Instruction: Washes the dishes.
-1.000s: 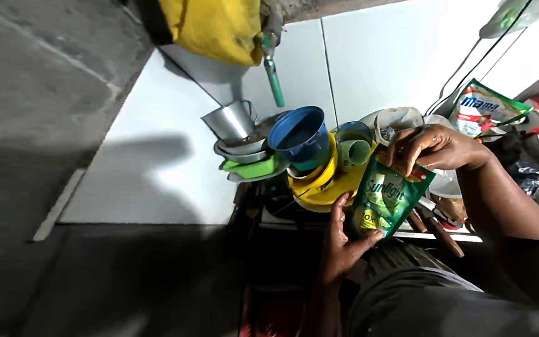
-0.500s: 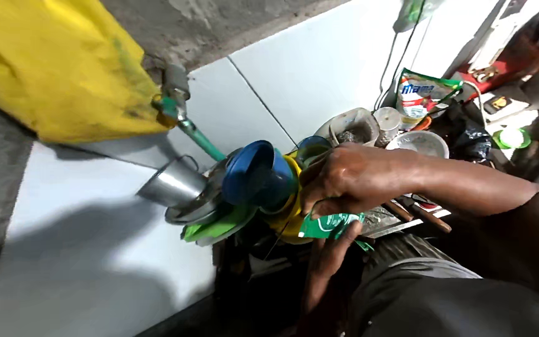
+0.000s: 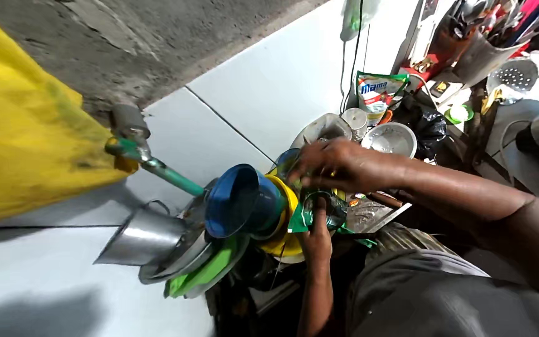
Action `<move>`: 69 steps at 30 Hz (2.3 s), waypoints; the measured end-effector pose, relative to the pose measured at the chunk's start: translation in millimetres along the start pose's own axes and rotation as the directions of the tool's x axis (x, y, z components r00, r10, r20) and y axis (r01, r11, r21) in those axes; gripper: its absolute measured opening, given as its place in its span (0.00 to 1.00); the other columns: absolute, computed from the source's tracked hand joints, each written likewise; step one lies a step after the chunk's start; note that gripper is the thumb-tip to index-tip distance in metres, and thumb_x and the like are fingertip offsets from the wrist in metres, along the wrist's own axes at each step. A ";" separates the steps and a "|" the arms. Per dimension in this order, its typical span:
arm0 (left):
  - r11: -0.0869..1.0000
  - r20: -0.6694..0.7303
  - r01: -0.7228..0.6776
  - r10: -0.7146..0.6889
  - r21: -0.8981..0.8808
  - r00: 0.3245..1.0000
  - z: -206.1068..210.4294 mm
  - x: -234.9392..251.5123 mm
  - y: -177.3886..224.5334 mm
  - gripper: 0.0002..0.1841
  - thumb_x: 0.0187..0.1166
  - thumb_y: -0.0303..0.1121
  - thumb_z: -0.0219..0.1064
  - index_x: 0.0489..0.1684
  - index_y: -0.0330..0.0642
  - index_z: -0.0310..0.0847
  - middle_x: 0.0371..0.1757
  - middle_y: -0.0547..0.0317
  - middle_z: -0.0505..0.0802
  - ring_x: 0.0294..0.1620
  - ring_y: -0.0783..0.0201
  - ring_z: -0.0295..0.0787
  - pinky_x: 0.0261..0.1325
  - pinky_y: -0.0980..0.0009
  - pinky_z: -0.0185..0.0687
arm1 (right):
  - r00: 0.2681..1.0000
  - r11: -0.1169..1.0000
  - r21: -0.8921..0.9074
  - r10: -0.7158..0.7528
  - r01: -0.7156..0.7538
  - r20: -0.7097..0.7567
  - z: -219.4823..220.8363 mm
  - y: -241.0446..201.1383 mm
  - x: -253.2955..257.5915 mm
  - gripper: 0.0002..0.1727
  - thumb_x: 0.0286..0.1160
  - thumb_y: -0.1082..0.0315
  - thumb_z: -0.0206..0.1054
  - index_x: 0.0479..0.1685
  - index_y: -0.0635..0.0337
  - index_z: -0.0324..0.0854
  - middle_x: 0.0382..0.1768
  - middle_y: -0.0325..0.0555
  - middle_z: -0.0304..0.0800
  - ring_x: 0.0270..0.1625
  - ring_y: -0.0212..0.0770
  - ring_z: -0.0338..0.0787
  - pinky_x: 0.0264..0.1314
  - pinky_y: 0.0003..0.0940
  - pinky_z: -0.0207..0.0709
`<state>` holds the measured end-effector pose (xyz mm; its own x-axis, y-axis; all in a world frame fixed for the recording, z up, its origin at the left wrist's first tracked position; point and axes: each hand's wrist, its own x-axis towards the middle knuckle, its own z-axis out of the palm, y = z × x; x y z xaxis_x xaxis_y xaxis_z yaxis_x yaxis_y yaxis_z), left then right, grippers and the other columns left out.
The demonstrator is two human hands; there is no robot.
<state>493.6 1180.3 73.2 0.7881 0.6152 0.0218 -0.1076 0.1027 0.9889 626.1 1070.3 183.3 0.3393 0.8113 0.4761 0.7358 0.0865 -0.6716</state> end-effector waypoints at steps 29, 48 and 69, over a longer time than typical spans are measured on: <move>0.978 0.107 0.191 -0.182 -0.080 0.977 -19.9 20.7 29.6 0.18 0.80 0.26 0.65 0.65 0.30 0.72 0.49 0.54 0.92 0.50 0.65 0.92 0.60 0.65 0.90 | 0.572 0.577 -0.049 0.816 -0.815 0.079 60.0 75.1 -235.3 0.28 0.88 0.66 0.50 0.87 0.61 0.68 0.71 0.67 0.80 0.67 0.60 0.86 0.74 0.57 0.76; 0.985 0.235 0.173 -0.165 -0.015 0.958 -9.9 -2.2 48.7 0.17 0.74 0.23 0.66 0.61 0.30 0.75 0.48 0.60 0.92 0.51 0.73 0.90 0.62 0.72 0.87 | 0.950 0.961 -0.003 0.273 -0.276 0.149 -9.2 2.3 -92.6 0.30 0.94 0.45 0.47 0.82 0.52 0.77 0.39 0.49 0.94 0.35 0.34 0.86 0.44 0.37 0.81; 0.964 0.313 0.200 -0.138 -0.175 0.939 -15.0 -7.6 67.2 0.11 0.63 0.21 0.73 0.42 0.42 0.88 0.38 0.65 0.96 0.43 0.74 0.94 0.54 0.72 0.90 | 0.984 0.973 -0.220 -0.032 0.070 0.175 -8.4 2.0 -82.0 0.27 0.94 0.48 0.48 0.74 0.52 0.83 0.38 0.53 0.93 0.37 0.49 0.92 0.40 0.46 0.84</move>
<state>471.3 1194.3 137.3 0.9452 0.3187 -0.0703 -0.0517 0.3590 0.9319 604.7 999.0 147.6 0.2083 0.8966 0.3908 0.8686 0.0141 -0.4954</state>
